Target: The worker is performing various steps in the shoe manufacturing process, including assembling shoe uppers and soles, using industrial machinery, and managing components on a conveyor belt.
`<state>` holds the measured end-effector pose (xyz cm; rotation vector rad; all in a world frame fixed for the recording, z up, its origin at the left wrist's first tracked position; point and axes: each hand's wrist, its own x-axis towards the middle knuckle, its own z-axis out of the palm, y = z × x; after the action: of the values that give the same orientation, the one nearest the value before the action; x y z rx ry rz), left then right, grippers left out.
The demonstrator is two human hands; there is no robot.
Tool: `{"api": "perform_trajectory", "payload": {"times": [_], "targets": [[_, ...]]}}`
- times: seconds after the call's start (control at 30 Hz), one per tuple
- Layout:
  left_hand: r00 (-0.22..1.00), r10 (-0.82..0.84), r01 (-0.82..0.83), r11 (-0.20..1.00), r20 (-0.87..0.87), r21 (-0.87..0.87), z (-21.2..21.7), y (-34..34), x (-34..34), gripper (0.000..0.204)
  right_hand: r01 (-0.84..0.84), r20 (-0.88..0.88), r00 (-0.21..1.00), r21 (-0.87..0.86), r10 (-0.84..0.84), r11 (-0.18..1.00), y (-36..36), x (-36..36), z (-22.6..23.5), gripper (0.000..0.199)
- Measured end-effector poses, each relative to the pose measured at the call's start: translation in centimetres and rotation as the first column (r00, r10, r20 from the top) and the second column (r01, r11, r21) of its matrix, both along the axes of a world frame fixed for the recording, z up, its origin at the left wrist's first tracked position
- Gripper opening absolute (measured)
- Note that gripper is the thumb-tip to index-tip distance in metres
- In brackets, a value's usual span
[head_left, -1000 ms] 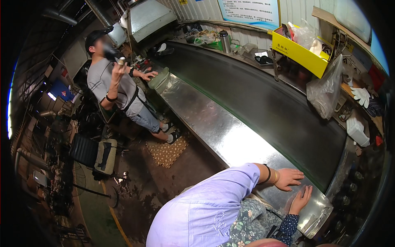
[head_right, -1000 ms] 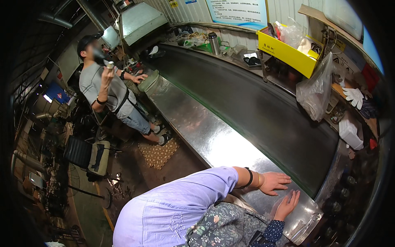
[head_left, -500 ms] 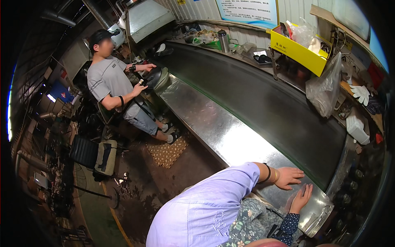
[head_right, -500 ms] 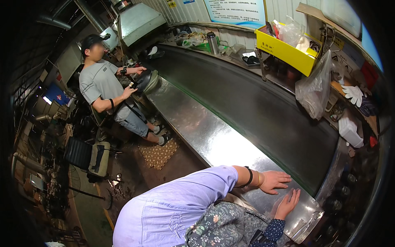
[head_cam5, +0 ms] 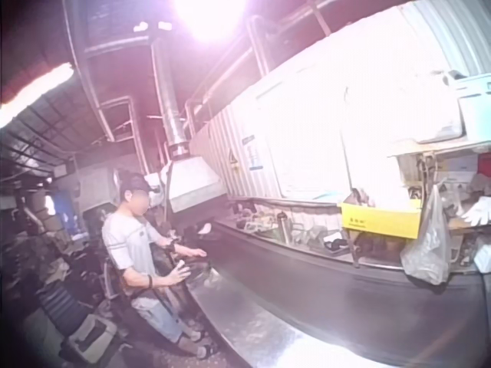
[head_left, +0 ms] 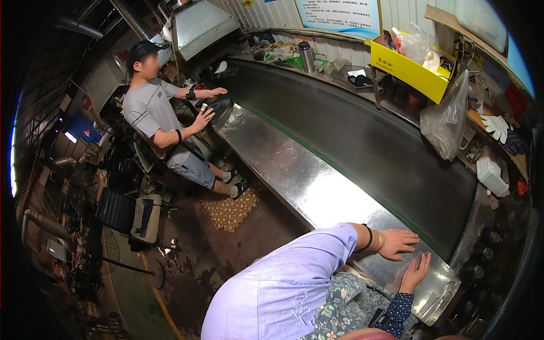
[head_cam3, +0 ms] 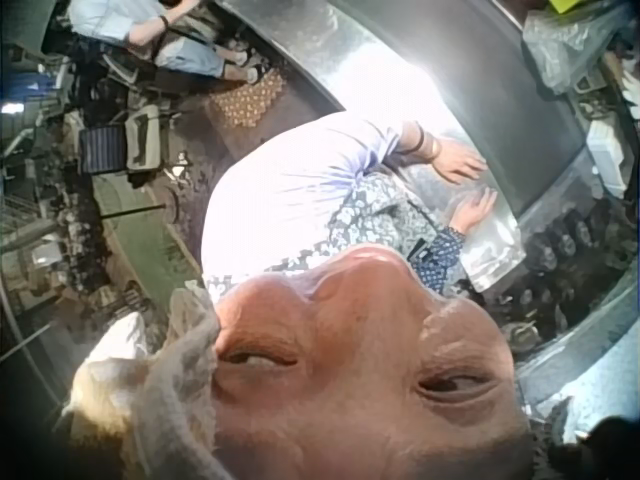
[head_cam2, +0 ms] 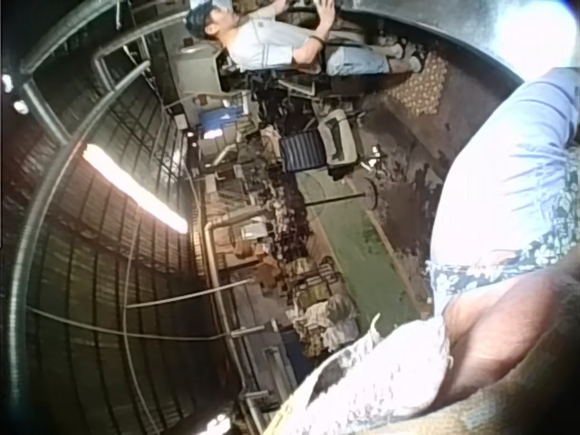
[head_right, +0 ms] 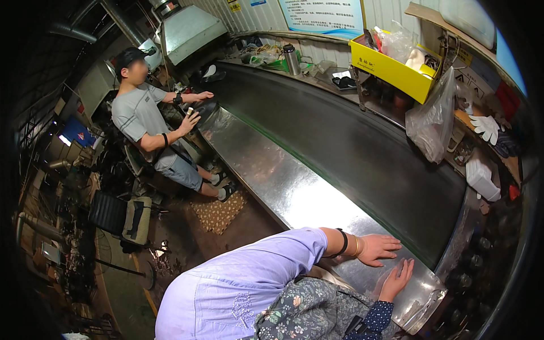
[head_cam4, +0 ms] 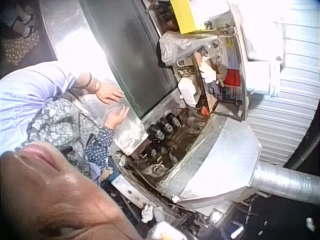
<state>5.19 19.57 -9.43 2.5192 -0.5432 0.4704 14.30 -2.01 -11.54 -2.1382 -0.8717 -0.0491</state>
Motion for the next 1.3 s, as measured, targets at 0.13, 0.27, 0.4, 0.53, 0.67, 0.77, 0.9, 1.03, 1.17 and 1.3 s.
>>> {"api": "perform_trajectory", "payload": {"times": [0.13, 0.27, 0.4, 0.53, 0.67, 0.77, 0.9, 1.03, 1.17, 1.3], "targets": [[1.0, 0.005, -0.005, 1.0, 0.003, 0.007, -0.07, 0.03, 0.07, 0.061, 0.0, -0.003, 1.0, 0.001, 0.0, 1.0, 0.01, 0.06, -0.11, 0.041], [1.0, 0.002, -0.001, 1.0, 0.012, -0.003, -0.01, 0.04, 0.11, 0.061, 0.002, 0.015, 1.0, 0.001, -0.002, 1.0, 0.01, 0.12, -0.1, 0.041], [1.0, 0.001, -0.001, 1.0, -0.003, -0.008, 0.14, 0.03, 0.05, 0.061, -0.001, 0.012, 1.0, 0.003, 0.001, 1.0, 0.02, 0.18, -0.07, 0.041], [1.0, 0.004, -0.004, 1.0, -0.003, -0.009, 0.33, 0.04, 0.02, 0.06, 0.008, 0.008, 1.0, 0.0, -0.008, 1.0, 0.02, 0.14, -0.08, 0.041], [1.0, -0.003, 0.003, 1.0, -0.003, -0.008, 0.48, 0.02, 0.04, 0.06, 0.013, -0.002, 1.0, 0.012, -0.013, 1.0, 0.04, 0.07, 0.0, 0.041], [1.0, -0.003, 0.003, 1.0, 0.001, -0.009, 0.47, 0.05, 0.04, 0.06, 0.013, -0.005, 1.0, -0.002, -0.013, 1.0, 0.12, 0.09, 0.13, 0.042], [1.0, -0.002, 0.002, 1.0, -0.006, -0.012, 0.2, 0.1, 0.06, 0.06, 0.013, 0.001, 1.0, -0.022, -0.013, 1.0, 0.13, 0.15, 0.11, 0.042], [1.0, 0.01, -0.01, 1.0, -0.006, -0.001, 0.04, 0.05, 0.07, 0.061, 0.011, 0.003, 1.0, -0.019, -0.011, 1.0, -0.07, 0.21, -0.2, 0.043], [1.0, 0.006, -0.006, 1.0, 0.008, -0.012, 0.32, 0.09, -0.03, 0.061, 0.019, 0.0, 1.0, -0.011, -0.019, 1.0, 0.04, 0.35, -0.36, 0.042], [1.0, 0.021, -0.02, 0.998, 0.019, -0.052, 0.73, 0.15, -0.09, 0.06, 0.021, 0.02, 1.0, 0.027, -0.022, 0.999, 0.46, 0.2, 0.05, 0.038]]}}
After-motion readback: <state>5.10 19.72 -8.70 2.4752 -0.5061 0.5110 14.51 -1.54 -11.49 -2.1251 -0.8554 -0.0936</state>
